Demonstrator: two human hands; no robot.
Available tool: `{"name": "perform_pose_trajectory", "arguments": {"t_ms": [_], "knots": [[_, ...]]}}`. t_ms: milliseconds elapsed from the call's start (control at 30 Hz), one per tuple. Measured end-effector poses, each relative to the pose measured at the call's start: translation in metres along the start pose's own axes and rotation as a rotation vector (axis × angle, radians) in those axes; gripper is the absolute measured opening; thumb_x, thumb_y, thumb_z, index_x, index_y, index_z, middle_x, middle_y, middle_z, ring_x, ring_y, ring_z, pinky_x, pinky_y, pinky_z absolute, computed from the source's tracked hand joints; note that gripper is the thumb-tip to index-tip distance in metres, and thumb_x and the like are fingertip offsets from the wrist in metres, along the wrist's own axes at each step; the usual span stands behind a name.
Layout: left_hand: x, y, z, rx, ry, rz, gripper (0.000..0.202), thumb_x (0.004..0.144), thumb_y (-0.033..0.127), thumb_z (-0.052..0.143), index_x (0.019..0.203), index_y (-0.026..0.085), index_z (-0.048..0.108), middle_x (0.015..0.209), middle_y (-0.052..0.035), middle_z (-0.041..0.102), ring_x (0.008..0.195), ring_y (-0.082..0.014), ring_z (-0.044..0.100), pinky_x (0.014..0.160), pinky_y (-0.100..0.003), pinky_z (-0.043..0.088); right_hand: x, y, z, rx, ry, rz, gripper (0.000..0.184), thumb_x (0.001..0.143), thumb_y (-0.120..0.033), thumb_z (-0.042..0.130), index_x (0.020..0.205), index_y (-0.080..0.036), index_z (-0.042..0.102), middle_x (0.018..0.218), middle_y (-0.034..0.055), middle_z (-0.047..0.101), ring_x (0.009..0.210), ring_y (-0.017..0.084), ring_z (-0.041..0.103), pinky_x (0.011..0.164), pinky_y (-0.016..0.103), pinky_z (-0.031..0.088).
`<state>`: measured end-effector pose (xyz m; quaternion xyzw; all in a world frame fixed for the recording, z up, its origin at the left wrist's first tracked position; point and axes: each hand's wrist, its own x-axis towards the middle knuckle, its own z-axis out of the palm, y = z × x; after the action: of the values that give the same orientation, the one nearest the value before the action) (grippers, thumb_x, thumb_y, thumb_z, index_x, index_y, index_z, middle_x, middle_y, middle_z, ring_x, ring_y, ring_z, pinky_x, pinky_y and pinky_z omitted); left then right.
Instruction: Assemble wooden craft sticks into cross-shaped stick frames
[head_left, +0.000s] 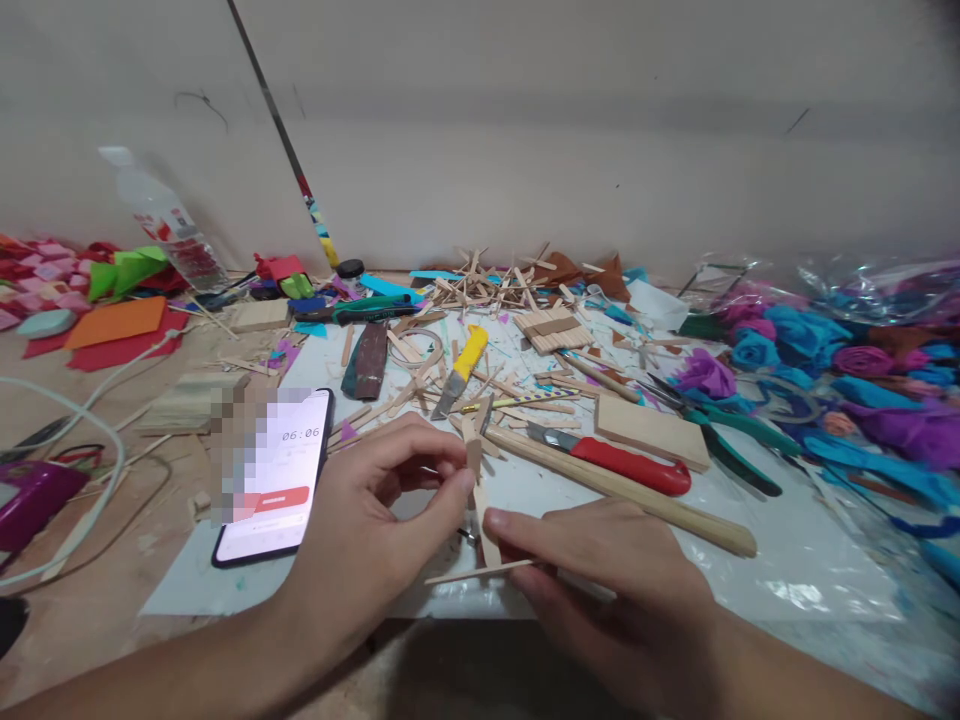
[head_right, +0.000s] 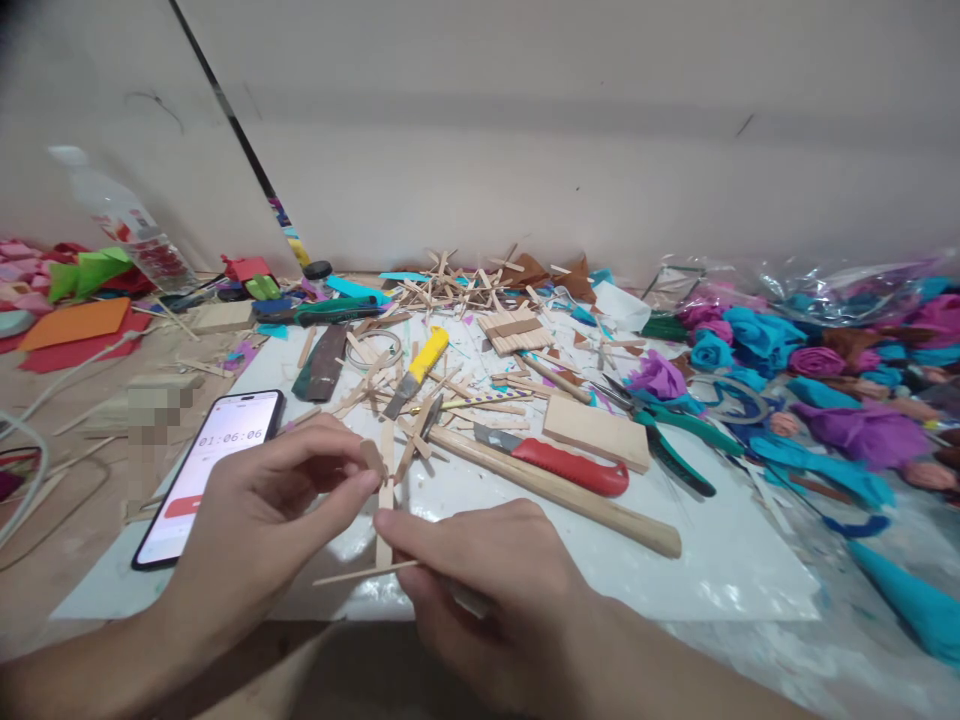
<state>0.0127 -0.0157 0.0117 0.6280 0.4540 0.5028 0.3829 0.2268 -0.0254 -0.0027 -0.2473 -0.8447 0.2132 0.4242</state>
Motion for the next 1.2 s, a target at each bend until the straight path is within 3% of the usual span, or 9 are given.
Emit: {"name": "perform_pose_trajectory", "arguments": {"t_ms": [200, 367, 533, 800, 1067, 1200], "knots": [[0.0016, -0.001, 0.0009, -0.072, -0.033, -0.004, 0.014, 0.089, 0.008, 0.069, 0.087, 0.02, 0.074, 0.094, 0.0009, 0.073, 0.088, -0.0105, 0.07, 0.08, -0.015, 0.059, 0.0029, -0.0003, -0.0014, 0.028, -0.015, -0.01, 0.037, 0.089, 0.0, 0.065, 0.122, -0.016, 0.071, 0.101, 0.0071, 0.085, 0.087, 0.016, 0.081, 0.076, 0.02, 0.061], [-0.0028, -0.0047, 0.0034, -0.084, -0.001, -0.052, 0.014, 0.088, 0.009, 0.071, 0.091, 0.022, 0.076, 0.098, 0.0007, 0.08, 0.093, -0.013, 0.075, 0.086, -0.018, 0.061, 0.0047, -0.003, -0.0012, 0.013, 0.031, -0.007, 0.036, 0.087, 0.0, 0.066, 0.118, -0.019, 0.073, 0.095, 0.0033, 0.086, 0.078, 0.014, 0.082, 0.073, 0.018, 0.062], [-0.0041, -0.0058, 0.0034, -0.064, 0.021, -0.054, 0.018, 0.085, 0.008, 0.072, 0.091, 0.023, 0.077, 0.092, 0.0031, 0.082, 0.086, -0.0116, 0.077, 0.083, -0.017, 0.063, 0.0022, -0.0025, -0.004, -0.014, 0.026, 0.021, 0.035, 0.091, -0.002, 0.065, 0.12, -0.021, 0.072, 0.098, 0.0048, 0.086, 0.083, 0.018, 0.083, 0.075, 0.023, 0.065], [-0.0041, -0.0059, 0.0024, -0.02, 0.03, -0.049, 0.016, 0.082, 0.009, 0.074, 0.087, 0.023, 0.079, 0.086, 0.0026, 0.083, 0.079, -0.0128, 0.078, 0.078, -0.018, 0.065, 0.0037, -0.0024, -0.0066, -0.002, 0.01, 0.053, 0.032, 0.091, -0.006, 0.068, 0.116, -0.026, 0.071, 0.093, 0.0007, 0.086, 0.078, 0.016, 0.082, 0.07, 0.02, 0.063], [-0.0043, 0.0001, 0.0041, 0.003, 0.029, -0.015, 0.017, 0.081, 0.008, 0.076, 0.086, 0.024, 0.08, 0.084, 0.0037, 0.084, 0.077, -0.0125, 0.079, 0.074, -0.016, 0.065, 0.004, 0.0, -0.0027, -0.024, -0.014, -0.045, 0.025, 0.093, -0.007, 0.064, 0.112, -0.023, 0.069, 0.096, 0.0052, 0.085, 0.089, 0.019, 0.082, 0.081, 0.023, 0.063], [-0.0024, -0.0006, 0.0033, 0.005, 0.031, -0.019, 0.016, 0.081, 0.009, 0.075, 0.086, 0.023, 0.08, 0.084, 0.0024, 0.084, 0.077, -0.0131, 0.079, 0.073, -0.016, 0.064, 0.0037, -0.0003, -0.0009, -0.016, 0.024, -0.041, 0.026, 0.092, -0.006, 0.064, 0.112, -0.022, 0.07, 0.093, 0.0043, 0.085, 0.084, 0.017, 0.082, 0.079, 0.021, 0.062]]}}
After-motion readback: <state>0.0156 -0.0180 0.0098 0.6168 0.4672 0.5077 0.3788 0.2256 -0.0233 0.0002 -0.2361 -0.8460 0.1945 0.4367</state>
